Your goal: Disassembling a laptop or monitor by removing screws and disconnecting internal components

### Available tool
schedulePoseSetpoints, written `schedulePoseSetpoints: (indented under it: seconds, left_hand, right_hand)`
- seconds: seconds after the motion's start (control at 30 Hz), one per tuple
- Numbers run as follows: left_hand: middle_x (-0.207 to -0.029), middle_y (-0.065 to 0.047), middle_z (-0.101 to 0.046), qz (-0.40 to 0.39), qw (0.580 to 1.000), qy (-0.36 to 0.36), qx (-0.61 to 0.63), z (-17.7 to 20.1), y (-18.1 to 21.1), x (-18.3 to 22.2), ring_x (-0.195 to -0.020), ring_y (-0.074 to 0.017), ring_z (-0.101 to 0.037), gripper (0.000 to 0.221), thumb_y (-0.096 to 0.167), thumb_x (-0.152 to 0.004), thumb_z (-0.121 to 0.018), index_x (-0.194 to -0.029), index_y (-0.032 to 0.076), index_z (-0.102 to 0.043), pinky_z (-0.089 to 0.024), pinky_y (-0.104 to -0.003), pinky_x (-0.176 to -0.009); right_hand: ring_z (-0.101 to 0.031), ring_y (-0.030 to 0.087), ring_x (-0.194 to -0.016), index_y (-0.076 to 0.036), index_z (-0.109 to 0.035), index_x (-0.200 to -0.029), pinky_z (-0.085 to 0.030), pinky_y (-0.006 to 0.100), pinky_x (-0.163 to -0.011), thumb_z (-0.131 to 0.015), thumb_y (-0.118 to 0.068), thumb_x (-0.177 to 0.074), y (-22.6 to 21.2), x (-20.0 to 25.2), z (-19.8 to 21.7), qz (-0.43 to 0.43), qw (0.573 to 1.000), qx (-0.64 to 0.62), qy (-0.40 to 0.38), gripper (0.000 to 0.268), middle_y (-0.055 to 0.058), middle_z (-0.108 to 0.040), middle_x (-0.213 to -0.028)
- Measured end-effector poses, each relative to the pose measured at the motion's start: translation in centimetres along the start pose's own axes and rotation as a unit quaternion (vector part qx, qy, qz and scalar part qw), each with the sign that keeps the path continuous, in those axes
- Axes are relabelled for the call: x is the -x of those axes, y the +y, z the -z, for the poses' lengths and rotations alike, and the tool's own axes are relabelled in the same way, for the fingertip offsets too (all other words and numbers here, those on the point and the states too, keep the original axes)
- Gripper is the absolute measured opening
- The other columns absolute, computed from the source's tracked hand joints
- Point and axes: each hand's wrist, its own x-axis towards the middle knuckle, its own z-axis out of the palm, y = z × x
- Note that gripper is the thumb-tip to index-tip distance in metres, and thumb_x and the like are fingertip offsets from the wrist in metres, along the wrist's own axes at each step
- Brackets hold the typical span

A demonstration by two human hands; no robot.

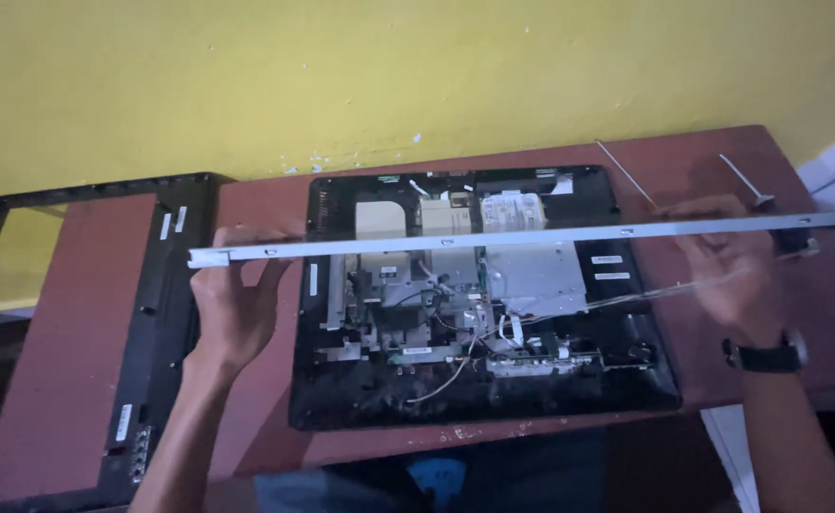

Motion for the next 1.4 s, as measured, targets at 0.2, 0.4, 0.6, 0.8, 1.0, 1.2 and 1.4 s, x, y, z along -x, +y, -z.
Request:
schedulePoseSetpoints:
  seconds: [0.2, 0.4, 0.6, 0.8, 1.0, 1.2, 1.4]
  left_hand:
    - [-0.107, -0.014, -0.076, 0.009, 0.999, -0.049, -0.019, 0.5, -0.1, 0.4, -0.098, -0.0297, -0.075, 0.033, 0.005, -0.097, -0.076, -0.118, 0.000, -0.052, -0.060, -0.040, -0.081]
    - [-0.106, -0.013, -0.077, 0.015, 0.998, -0.050, -0.036, 0.7, -0.6, -0.2, -0.098, -0.0263, -0.074, 0.031, 0.004, -0.093, -0.082, -0.113, 0.001, -0.058, -0.052, -0.038, -0.077]
    - [-0.097, -0.022, -0.061, -0.010, 0.874, 0.042, -0.484, 2.5, -1.4, 5.4, -0.081, -0.0369, -0.059, 0.089, 0.071, -0.094, -0.078, -0.114, -0.015, -0.064, -0.042, -0.039, -0.069]
    - [-0.150, -0.016, -0.065, -0.252, 0.922, -0.062, -0.287, -4.3, 14.9, -9.0, -0.140, -0.0264, -0.060, 0.082, 0.071, -0.103, -0.053, -0.151, 0.004, -0.049, -0.040, -0.043, -0.117]
    - [-0.082, 0.004, -0.067, -0.314, 0.901, -0.049, -0.295, -5.7, 15.7, -9.1, -0.069, -0.0115, -0.064, 0.035, 0.044, -0.110, -0.069, -0.086, 0.020, -0.062, -0.039, -0.028, -0.056]
    - [-0.082, 0.004, -0.066, -0.312, 0.898, -0.067, -0.303, -5.2, 16.6, -7.5, -0.071, -0.0143, -0.066, 0.027, 0.034, -0.109, -0.064, -0.086, 0.020, -0.062, -0.043, -0.031, -0.059]
    - [-0.076, 0.003, -0.059, -0.238, 0.901, -0.097, -0.349, -5.3, 17.4, -6.8, -0.073, -0.0184, -0.065, 0.036, 0.044, -0.113, -0.063, -0.087, 0.019, -0.063, -0.044, -0.032, -0.062]
  right_hand:
    - [-0.074, 0.026, -0.105, 0.002, -0.073, -0.101, -0.061, 0.035, -0.106, -0.076, 0.005, -0.093, 4.7, 1.7, 2.5, -0.065, 0.991, 0.112, 0.020, 0.009, 0.018, -0.073, -0.107]
    - [-0.072, 0.013, -0.093, -0.006, -0.079, -0.102, -0.054, 0.026, -0.081, -0.080, -0.017, -0.098, 1.4, 1.8, 1.0, -0.104, 0.963, 0.246, 0.041, 0.012, 0.011, -0.077, -0.102]
    - [-0.074, 0.021, -0.088, -0.007, -0.078, -0.096, -0.053, 0.038, -0.075, -0.078, -0.026, -0.099, -0.2, 0.6, 0.1, -0.074, 0.926, 0.370, 0.030, 0.019, 0.009, -0.078, -0.094]
    - [-0.041, 0.012, -0.060, -0.011, -0.045, -0.065, -0.032, 0.039, -0.059, -0.083, -0.031, -0.097, 1.4, 0.8, -0.2, -0.013, 0.942, 0.327, 0.077, 0.053, -0.001, -0.047, -0.060]
    - [-0.072, 0.014, -0.108, -0.010, -0.057, -0.132, -0.054, 0.026, -0.093, -0.083, -0.011, -0.084, -4.9, 2.1, -2.9, -0.053, 0.986, 0.135, 0.088, 0.055, 0.005, -0.075, -0.112]
    - [-0.063, 0.019, -0.092, -0.004, -0.058, -0.101, -0.065, 0.040, -0.085, -0.063, 0.001, -0.085, -9.0, 6.4, -2.7, 0.098, 0.929, -0.136, 0.330, 0.018, 0.008, -0.058, -0.100]
    - [-0.072, 0.032, -0.097, 0.000, -0.069, -0.109, -0.059, 0.051, -0.095, -0.047, -0.019, -0.108, -11.8, 6.1, -2.5, 0.059, 0.917, -0.388, 0.072, 0.029, 0.018, -0.073, -0.106]
